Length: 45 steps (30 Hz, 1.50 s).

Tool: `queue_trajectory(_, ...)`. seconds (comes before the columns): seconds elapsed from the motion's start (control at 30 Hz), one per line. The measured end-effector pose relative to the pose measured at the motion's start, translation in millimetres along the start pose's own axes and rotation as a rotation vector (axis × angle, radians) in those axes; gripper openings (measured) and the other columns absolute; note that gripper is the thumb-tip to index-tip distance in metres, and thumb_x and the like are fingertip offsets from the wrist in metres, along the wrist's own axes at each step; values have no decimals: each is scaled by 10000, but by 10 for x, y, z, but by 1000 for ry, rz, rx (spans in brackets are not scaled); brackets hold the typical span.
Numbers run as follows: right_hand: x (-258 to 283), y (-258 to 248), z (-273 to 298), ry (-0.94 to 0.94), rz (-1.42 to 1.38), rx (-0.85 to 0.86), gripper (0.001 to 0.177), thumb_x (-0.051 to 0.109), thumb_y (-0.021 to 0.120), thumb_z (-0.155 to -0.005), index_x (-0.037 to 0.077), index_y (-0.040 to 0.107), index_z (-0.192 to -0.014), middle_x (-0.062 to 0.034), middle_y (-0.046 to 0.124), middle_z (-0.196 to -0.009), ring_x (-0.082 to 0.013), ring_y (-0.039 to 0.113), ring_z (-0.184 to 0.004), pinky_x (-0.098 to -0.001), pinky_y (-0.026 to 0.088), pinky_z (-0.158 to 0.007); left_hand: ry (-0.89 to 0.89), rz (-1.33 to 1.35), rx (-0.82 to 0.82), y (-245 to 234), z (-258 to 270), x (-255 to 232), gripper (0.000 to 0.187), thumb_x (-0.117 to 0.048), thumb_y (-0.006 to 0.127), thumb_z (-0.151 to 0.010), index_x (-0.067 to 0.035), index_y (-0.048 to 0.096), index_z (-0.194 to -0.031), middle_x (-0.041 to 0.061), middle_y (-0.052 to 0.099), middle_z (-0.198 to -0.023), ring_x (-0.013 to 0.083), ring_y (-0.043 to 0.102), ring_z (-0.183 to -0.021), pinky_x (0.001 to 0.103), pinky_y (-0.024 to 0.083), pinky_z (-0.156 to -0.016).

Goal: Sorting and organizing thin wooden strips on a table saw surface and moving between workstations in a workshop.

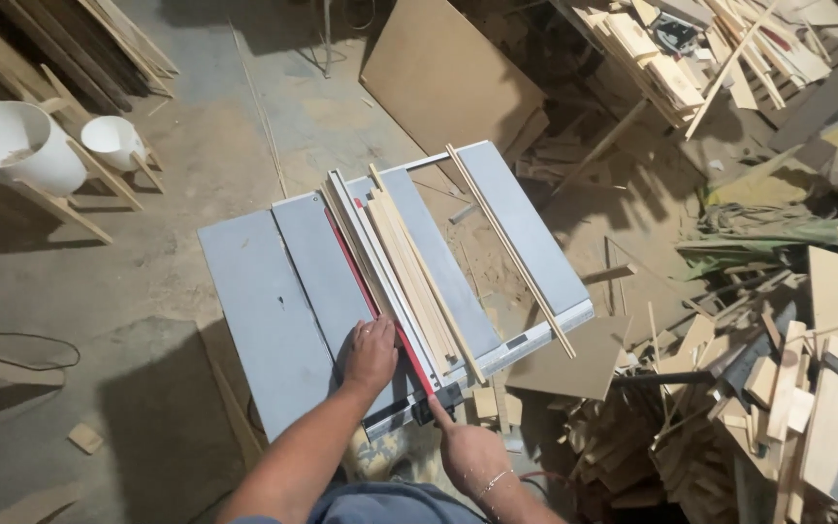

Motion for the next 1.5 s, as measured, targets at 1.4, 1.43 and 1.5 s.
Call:
queue_trajectory(1.4, 23, 270, -767, -29, -44, -41, 943, -15, 441, -918, 330, 3, -1678, -101, 522, -699, -286, 461, -484, -474, 381, -469, -701, 247, 284, -663, -2987, 2512, 490, -552, 435, -996, -224, 701, -1244, 201, 673, -1273, 470, 527, -1219, 485, 381, -1026)
queue_trajectory(1.43, 10, 295, -791, -26, -48, -35, 943, -15, 441, -918, 330, 3, -1678, -101, 522, -699, -286, 461, -484, -474, 381, -469, -700, 246, 292, -889, -2972, 2363, 490, -552, 435, -996, -224, 701, -1244, 201, 673, -1273, 470, 527, -1219, 485, 381, -1026)
queue_trajectory(1.5, 15, 322, -829, -36, -4, -67, 952, 11, 468, -922, 323, -21, -1678, -108, 559, -733, -303, 524, -511, -484, 425, -473, -895, 376, 363, -1319, -2864, 2134, 488, -593, 468, -949, -237, 702, -1186, 163, 660, -1285, 433, 542, -1237, 506, 415, -1019)
Point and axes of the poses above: each hand's wrist, its own z-axis away from the middle knuckle, its own y-axis out of the palm, x = y × z, the point moved 5 cm from there along -z, towards the middle knuckle
